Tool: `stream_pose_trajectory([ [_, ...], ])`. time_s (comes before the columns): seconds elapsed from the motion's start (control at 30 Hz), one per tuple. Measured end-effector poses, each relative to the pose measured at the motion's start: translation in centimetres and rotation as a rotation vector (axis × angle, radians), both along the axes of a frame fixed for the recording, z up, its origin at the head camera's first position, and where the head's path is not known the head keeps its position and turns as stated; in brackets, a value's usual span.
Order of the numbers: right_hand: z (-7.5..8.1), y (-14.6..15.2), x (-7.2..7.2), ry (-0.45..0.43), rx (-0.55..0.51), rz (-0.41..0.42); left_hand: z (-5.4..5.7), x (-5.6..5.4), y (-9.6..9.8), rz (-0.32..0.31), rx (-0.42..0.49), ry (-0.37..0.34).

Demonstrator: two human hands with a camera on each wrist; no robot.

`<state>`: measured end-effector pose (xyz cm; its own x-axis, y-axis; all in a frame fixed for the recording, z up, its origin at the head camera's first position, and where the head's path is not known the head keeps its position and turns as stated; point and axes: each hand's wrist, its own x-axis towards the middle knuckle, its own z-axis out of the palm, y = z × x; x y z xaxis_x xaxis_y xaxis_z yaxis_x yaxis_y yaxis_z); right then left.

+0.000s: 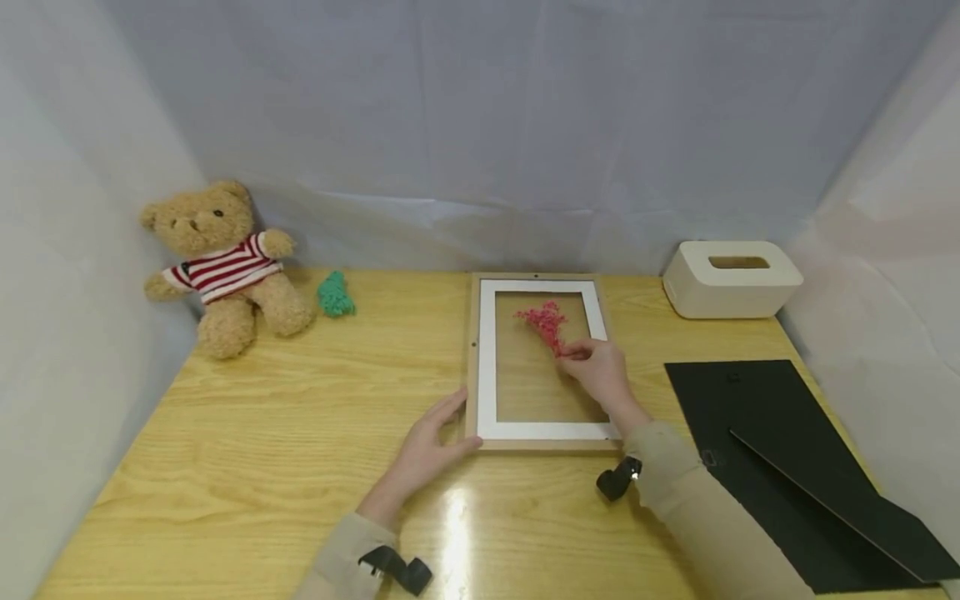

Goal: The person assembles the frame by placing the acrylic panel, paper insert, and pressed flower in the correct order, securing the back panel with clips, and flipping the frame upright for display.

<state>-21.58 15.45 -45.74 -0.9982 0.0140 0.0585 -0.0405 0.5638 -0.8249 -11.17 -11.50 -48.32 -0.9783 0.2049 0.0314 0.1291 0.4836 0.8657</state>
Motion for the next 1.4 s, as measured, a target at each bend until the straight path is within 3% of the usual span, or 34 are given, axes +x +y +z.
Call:
stream_pose_trajectory([
  [0.4, 0.2, -0.4, 0.9, -0.028, -0.053, 0.013, 0.0, -0.1, 0.0, -0.001, -0.004, 0.005],
  [0.67, 0.5, 0.1, 3.2, 0.028, -0.033, 0.088, 0.0, 0.1, 0.0, -0.005, -0.012, 0.004],
  [0.93, 1.5, 2.6, 5.6, 0.091, -0.049, 0.186, 0.0, -0.1, -0.1, -0.019, -0.014, 0.014],
  [1.1, 2.0, 4.8, 6.3, 0.091, 0.019, 0.225, 0.0, -0.1, -0.1, -0.024, -0.018, 0.007],
  [1.4, 3.2, 10.3, 7.8, 0.071, 0.248, 0.182, -0.3, -0.4, -0.1, -0.01, -0.012, 0.0],
])
